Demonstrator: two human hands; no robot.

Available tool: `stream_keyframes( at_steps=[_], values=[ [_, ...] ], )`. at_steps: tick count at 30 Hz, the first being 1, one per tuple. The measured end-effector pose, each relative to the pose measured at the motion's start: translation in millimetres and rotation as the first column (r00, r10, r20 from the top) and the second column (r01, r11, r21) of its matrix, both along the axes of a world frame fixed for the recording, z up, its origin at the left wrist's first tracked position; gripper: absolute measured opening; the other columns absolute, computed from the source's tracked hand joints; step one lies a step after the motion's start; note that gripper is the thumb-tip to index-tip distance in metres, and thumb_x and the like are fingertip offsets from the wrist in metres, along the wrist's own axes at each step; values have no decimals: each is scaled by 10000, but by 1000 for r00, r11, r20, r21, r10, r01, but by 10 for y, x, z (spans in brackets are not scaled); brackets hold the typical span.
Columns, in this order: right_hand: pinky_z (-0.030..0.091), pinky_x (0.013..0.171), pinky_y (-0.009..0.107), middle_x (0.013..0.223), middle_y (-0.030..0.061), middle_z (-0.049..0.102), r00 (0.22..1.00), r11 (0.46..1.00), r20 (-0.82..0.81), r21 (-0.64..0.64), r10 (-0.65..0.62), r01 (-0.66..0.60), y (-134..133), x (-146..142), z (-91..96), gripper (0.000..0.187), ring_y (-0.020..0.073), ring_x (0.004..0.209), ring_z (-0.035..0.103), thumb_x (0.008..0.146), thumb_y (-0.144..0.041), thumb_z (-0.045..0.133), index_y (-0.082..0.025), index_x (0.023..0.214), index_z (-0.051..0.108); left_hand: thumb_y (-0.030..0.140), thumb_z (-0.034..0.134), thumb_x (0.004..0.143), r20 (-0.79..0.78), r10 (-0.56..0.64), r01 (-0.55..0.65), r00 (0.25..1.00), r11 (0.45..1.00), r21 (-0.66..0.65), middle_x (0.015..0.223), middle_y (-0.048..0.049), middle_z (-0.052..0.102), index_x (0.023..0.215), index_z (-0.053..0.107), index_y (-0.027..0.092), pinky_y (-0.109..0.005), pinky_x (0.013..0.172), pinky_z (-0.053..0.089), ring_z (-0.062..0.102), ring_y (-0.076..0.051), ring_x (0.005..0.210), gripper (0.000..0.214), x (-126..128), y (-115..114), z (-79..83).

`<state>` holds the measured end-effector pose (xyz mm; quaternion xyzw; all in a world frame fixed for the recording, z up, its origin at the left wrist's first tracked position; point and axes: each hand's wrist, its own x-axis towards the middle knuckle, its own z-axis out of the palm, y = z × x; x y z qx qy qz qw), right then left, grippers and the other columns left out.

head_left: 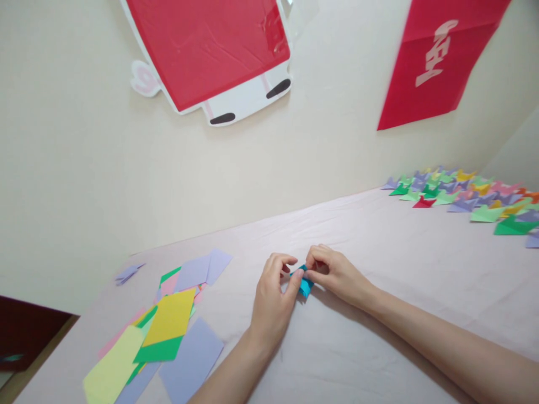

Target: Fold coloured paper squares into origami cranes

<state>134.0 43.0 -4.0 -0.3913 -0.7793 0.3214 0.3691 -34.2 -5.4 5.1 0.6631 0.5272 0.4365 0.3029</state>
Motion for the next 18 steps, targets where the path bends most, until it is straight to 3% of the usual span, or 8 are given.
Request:
stream_keyframes(
  at_steps=[3, 5, 7, 10, 13, 16, 18],
  values=[
    [392, 631, 261, 703, -25, 545, 987, 998, -152, -40, -61, 56, 14, 14, -4, 124, 148, 680, 518, 857, -212, 575, -207, 736, 547, 411, 601, 883, 299, 71, -5, 951, 976, -216, 1141, -100, 632, 1178, 509, 189, -333, 857, 464, 609, -215, 1005, 381, 76, -27, 15],
    [401, 633, 262, 705, -25, 545, 983, 998, -171, -37, -60, 54, 8, 14, -3, 104, 147, 671, 518, 877, -232, 540, -210, 775, 544, 440, 626, 848, 496, 89, 96, 864, 937, -335, 1179, -145, 635, 1231, 460, 159, -351, 846, 491, 625, -246, 1034, 503, 140, -37, 27],
    [400, 632, 264, 709, -22, 541, 989, 999, -143, -4, -44, 43, -12, 5, 7, 100, 147, 665, 510, 877, -224, 522, -211, 778, 529, 420, 653, 816, 607, 85, 189, 790, 908, -374, 1174, -166, 645, 1230, 468, 135, -360, 835, 507, 638, -265, 1026, 536, 193, -42, 31],
    [382, 626, 273, 701, -11, 522, 999, 994, -8, 103, -32, 33, -54, -20, 35, 98, 162, 676, 492, 844, -173, 524, -210, 755, 511, 318, 659, 790, 647, 84, 213, 758, 906, -366, 1123, -141, 668, 1195, 515, 137, -357, 853, 508, 644, -255, 1011, 467, 233, -44, 7],
    [373, 667, 299, 739, 20, 555, 990, 960, 134, 280, -49, 10, -91, -45, 71, 90, 196, 749, 487, 801, -111, 533, -200, 793, 534, 237, 596, 809, 618, 39, 206, 785, 925, -320, 1095, -101, 672, 1154, 546, 158, -343, 886, 497, 633, -227, 1019, 357, 242, -50, -31],
    [365, 687, 310, 772, 39, 589, 983, 910, 179, 411, -26, -51, -109, -54, 90, 147, 207, 766, 481, 811, -80, 523, -188, 887, 588, 194, 541, 819, 553, -27, 203, 833, 944, -260, 1033, -71, 673, 1036, 578, 167, -314, 863, 503, 632, -203, 983, 221, 245, -60, -51],
    [366, 677, 298, 748, 30, 584, 987, 907, 160, 414, 13, -79, -109, -49, 85, 183, 197, 741, 490, 830, -71, 502, -195, 907, 612, 204, 540, 807, 538, -20, 197, 842, 942, -272, 962, -55, 671, 964, 569, 172, -292, 768, 527, 644, -195, 905, 163, 247, -60, -49]
  ],
)
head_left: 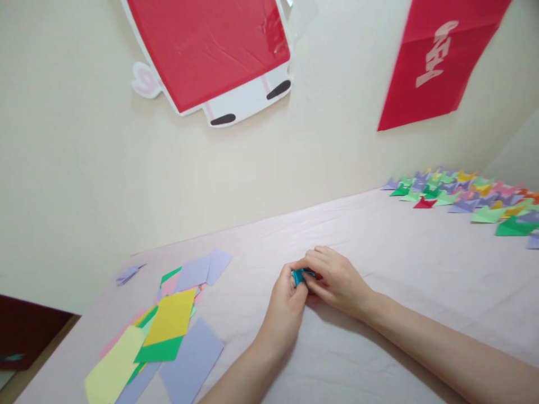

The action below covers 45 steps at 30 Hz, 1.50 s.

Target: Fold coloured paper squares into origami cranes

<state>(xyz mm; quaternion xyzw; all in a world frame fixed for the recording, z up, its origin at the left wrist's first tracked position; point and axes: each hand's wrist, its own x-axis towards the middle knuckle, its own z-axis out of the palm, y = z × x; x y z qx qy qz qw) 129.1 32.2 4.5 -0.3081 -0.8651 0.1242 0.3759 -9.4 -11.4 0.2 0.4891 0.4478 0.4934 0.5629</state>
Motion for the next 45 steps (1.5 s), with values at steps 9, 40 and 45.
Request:
stream_keyframes(
  at_steps=[9, 40, 45],
  values=[
    [435, 634, 261, 739, 14, 620, 957, 926, -282, -340, 64, -162, 41, 41, -29, 168, 152, 692, 572, 863, -163, 496, -207, 857, 658, 333, 601, 735, 72, -126, 138, 989, 971, -194, 826, -52, 676, 954, 540, 150, -231, 538, 494, 677, -162, 626, 292, -29, 64, 89],
    [446, 498, 228, 649, -36, 567, 917, 746, -387, -640, -103, -186, 14, 16, -12, 210, 117, 529, 582, 863, -397, 604, -201, 806, 557, 520, 540, 917, -56, -19, 16, 998, 998, -61, 812, -81, 727, 913, 529, 161, -213, 487, 490, 686, -155, 563, 359, -55, -15, -33],
    [425, 469, 227, 605, -39, 564, 904, 709, -406, -677, -135, -199, 17, 10, -40, 297, 123, 510, 577, 854, -471, 614, -208, 752, 524, 512, 516, 932, -69, -21, 17, 997, 998, -56, 809, -76, 724, 891, 510, 168, -202, 468, 478, 699, -162, 578, 346, -63, -14, -42]
  ],
)
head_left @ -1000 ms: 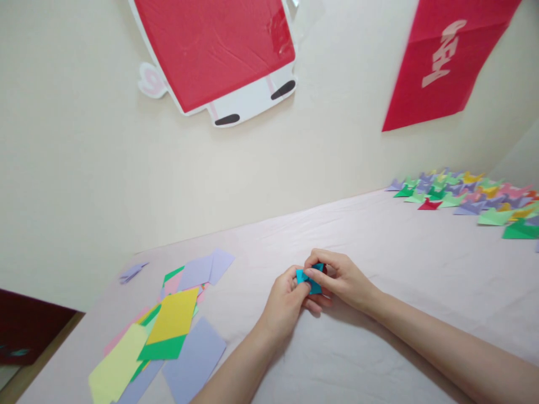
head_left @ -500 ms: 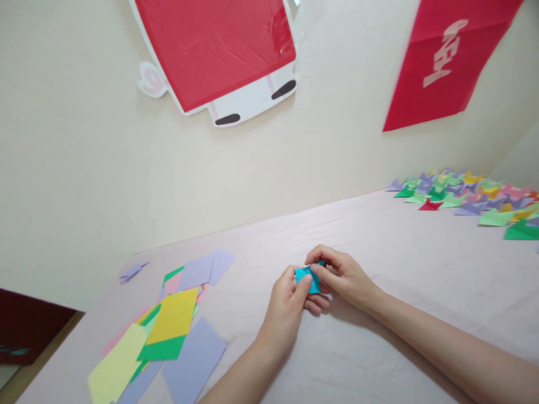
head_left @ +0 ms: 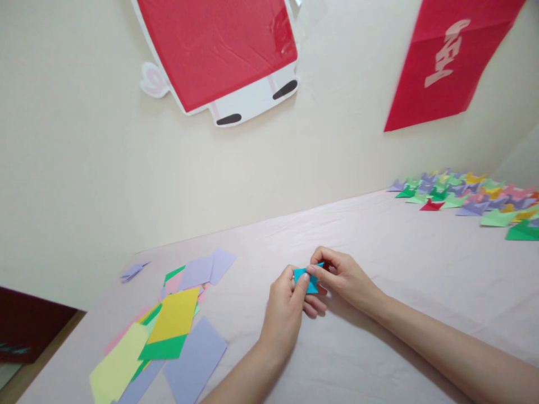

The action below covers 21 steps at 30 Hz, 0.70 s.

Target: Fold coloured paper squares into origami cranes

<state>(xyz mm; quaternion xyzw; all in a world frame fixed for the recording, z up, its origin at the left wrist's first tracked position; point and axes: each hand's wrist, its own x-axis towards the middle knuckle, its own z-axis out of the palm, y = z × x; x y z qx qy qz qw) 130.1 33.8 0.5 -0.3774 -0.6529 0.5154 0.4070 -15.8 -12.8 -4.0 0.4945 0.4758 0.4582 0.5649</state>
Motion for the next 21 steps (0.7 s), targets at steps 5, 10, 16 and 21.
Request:
stream_keyframes(
  at_steps=[5, 10, 16, 21],
  values=[
    [397, 463, 232, 545, -48, 559, 1000, 998, -16, -56, -11, 11, 16, 6, -24, 338, 121, 479, 539, 835, -517, 614, -214, 725, 511, 539, 492, 937, 2, -11, 11, 1000, 1000, 0, 803, -71, 724, 878, 508, 174, -198, 457, 465, 695, -159, 572, 370, -12, 1, -3],
    [413, 527, 242, 567, -35, 570, 996, 998, 51, -3, -67, 68, 45, 20, -19, 321, 127, 543, 524, 815, -485, 626, -203, 685, 542, 554, 495, 930, 13, -14, 14, 1000, 1000, -1, 761, -70, 725, 865, 529, 171, -196, 452, 453, 687, -158, 565, 390, -15, 7, 6],
    [401, 514, 237, 584, -40, 551, 1000, 1000, 23, -23, 5, -5, 39, 14, 2, 316, 122, 538, 516, 830, -472, 615, -205, 686, 526, 551, 584, 875, 16, -9, 10, 1000, 999, -53, 692, -60, 719, 857, 560, 164, -189, 433, 442, 669, -154, 527, 387, -9, 22, 11],
    [387, 541, 241, 581, -42, 517, 999, 999, 14, 8, -40, 40, 49, 26, 12, 332, 119, 553, 482, 826, -464, 619, -206, 642, 520, 512, 589, 888, -9, 38, -39, 999, 998, -48, 638, -35, 709, 847, 568, 168, -175, 433, 435, 651, -136, 496, 347, -18, 11, 22]
  ],
)
